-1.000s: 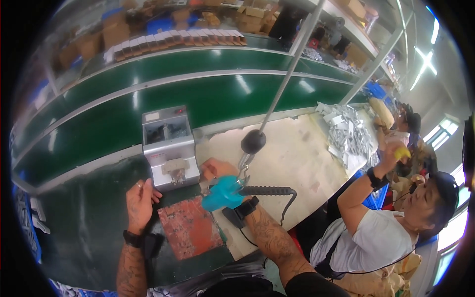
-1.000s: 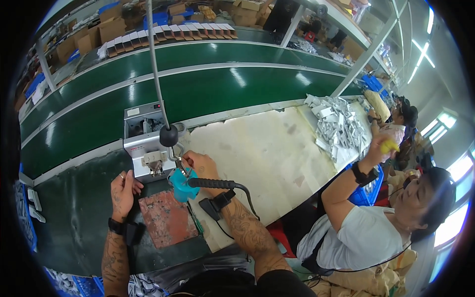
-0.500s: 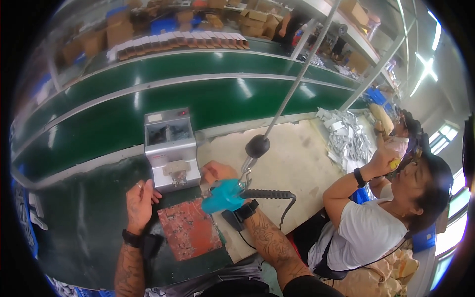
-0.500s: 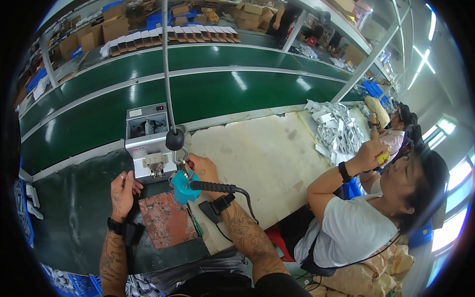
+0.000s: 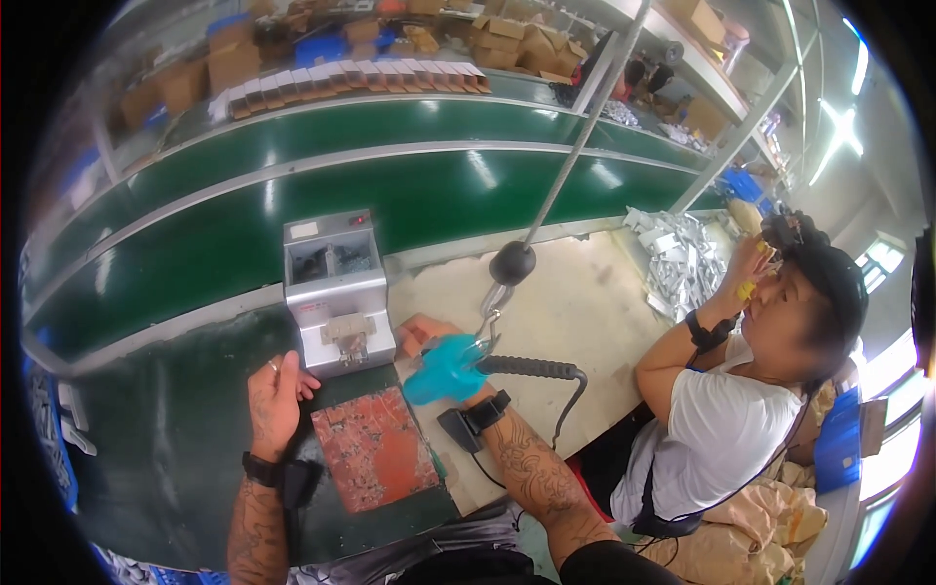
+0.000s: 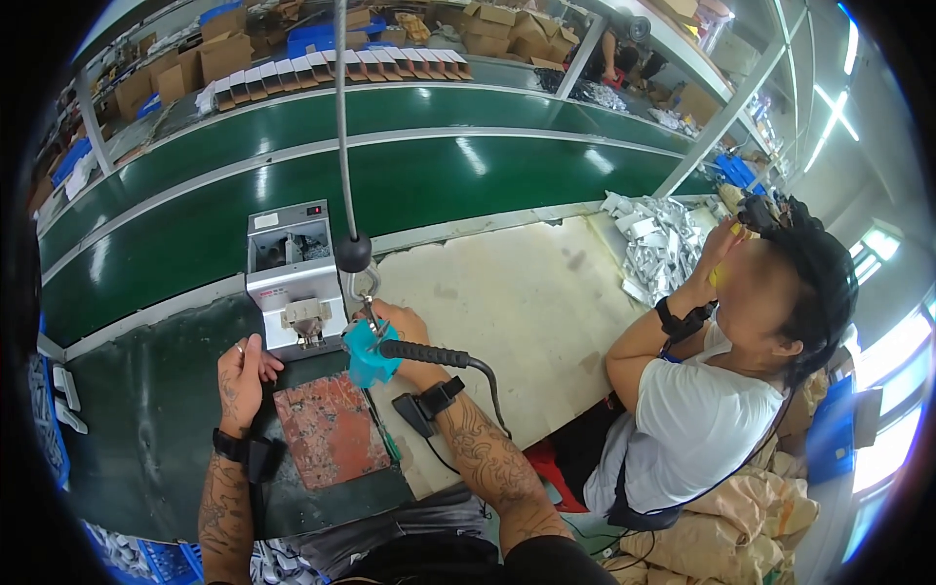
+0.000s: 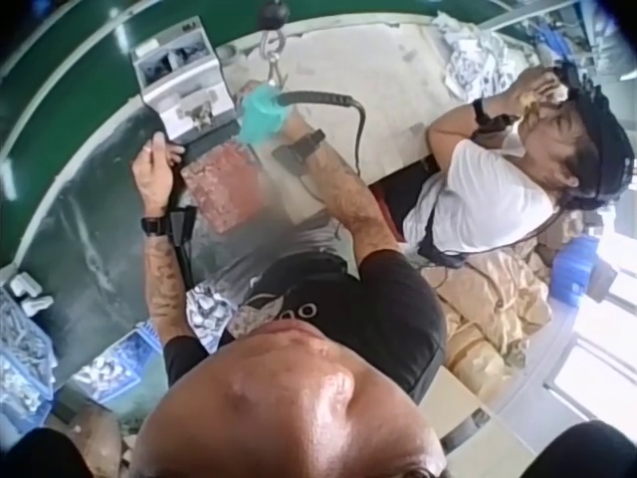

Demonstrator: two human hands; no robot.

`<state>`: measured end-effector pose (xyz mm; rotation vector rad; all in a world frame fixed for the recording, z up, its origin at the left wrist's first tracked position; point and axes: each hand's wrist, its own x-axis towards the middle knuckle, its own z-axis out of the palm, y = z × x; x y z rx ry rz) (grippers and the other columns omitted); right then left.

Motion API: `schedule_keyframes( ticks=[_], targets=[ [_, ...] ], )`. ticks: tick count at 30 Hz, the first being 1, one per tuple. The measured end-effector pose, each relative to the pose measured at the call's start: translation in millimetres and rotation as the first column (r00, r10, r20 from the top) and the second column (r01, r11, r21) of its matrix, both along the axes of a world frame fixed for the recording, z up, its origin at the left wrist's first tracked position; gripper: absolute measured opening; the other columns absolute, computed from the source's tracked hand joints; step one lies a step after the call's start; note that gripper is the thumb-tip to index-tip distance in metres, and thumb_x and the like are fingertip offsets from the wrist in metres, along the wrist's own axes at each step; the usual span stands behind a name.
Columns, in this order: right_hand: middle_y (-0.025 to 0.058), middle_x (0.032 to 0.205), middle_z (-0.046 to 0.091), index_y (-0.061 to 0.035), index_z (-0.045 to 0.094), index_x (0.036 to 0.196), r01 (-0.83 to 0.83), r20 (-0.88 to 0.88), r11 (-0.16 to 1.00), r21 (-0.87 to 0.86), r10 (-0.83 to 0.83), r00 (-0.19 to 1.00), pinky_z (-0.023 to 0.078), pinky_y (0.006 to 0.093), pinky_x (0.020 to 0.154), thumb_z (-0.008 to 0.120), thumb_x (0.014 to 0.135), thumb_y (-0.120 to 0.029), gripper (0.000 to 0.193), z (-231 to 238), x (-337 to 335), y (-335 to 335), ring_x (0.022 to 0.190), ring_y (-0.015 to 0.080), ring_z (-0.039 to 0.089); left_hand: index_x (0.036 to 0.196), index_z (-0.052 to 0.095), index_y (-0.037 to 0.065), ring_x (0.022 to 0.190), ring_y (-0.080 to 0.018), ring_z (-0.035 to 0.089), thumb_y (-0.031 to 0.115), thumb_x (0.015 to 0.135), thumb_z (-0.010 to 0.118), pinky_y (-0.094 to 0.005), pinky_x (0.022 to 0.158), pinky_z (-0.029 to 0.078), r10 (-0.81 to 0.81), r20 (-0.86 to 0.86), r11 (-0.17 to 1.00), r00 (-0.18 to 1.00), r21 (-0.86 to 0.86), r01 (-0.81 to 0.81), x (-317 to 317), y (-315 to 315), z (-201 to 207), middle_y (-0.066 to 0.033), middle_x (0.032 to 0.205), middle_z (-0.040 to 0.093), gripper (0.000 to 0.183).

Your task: The person gathers white plastic components by hand, picks up a blue power tool, and inserts a component into a machine. They then press the power tool against the component before setting the part down and reaching for the machine again.

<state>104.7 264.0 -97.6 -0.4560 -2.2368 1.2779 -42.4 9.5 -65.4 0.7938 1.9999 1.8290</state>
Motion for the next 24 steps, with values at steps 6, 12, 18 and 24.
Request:
schedule_keyframes(
  ticks=[6, 12, 18, 24],
  targets=[
    [0.0157, 0.087, 0.074, -0.0123, 0.069, 0.095, -0.050, -0.043, 0.999, 0.005, 0.050, 0.998, 0.056, 0.0461, 0.073, 0.073, 0.085, -0.030, 0.020, 16, 2, -5, 0.082, 0.0395, 0.072, 0.071, 0.049, 0.006, 0.059, -0.0112, 0.058, 0.030, 0.114, 0.050, -0.0252, 0.057, 0.046, 0.019, 0.000, 1.000, 1.000, 0.001, -0.019, -1, 0, 0, -0.0103, 0.069, 0.066, 0.049],
    [0.0117, 0.084, 0.072, -0.0052, 0.069, 0.107, -0.029, 0.190, 0.981, 0.189, -0.007, 0.982, 0.053, 0.0354, 0.069, 0.062, 0.101, -0.021, 0.019, 24, 3, -6, 0.077, 0.0243, 0.070, 0.074, 0.050, 0.005, 0.059, -0.0105, 0.059, 0.028, 0.113, 0.050, -0.0251, 0.056, 0.046, 0.009, -0.012, 0.999, 1.000, -0.038, -0.010, 0, 0, 0, -0.0102, 0.070, 0.067, 0.046],
    [0.0103, 0.080, 0.073, -0.0064, 0.070, 0.106, -0.002, 0.173, 0.986, 0.168, -0.028, 0.985, 0.055, 0.0364, 0.068, 0.063, 0.101, -0.023, 0.019, 16, 0, -4, 0.072, 0.0257, 0.071, 0.075, 0.051, 0.004, 0.058, -0.0101, 0.058, 0.028, 0.113, 0.050, -0.0249, 0.056, 0.046, 0.006, -0.035, 0.999, 0.999, -0.046, -0.008, 0, 0, 0, -0.0101, 0.070, 0.068, 0.045],
    [0.0101, 0.084, 0.076, -0.0067, 0.071, 0.108, -0.011, 0.178, 0.992, 0.126, -0.012, 0.984, 0.056, 0.0361, 0.071, 0.063, 0.101, -0.025, 0.021, 2, -2, 3, 0.075, 0.0251, 0.073, 0.076, 0.051, 0.004, 0.058, -0.0102, 0.059, 0.027, 0.113, 0.050, -0.0250, 0.056, 0.046, 0.009, -0.048, 0.999, 0.999, -0.043, -0.011, 0, 1, 1, -0.0099, 0.070, 0.068, 0.044]
  ],
)
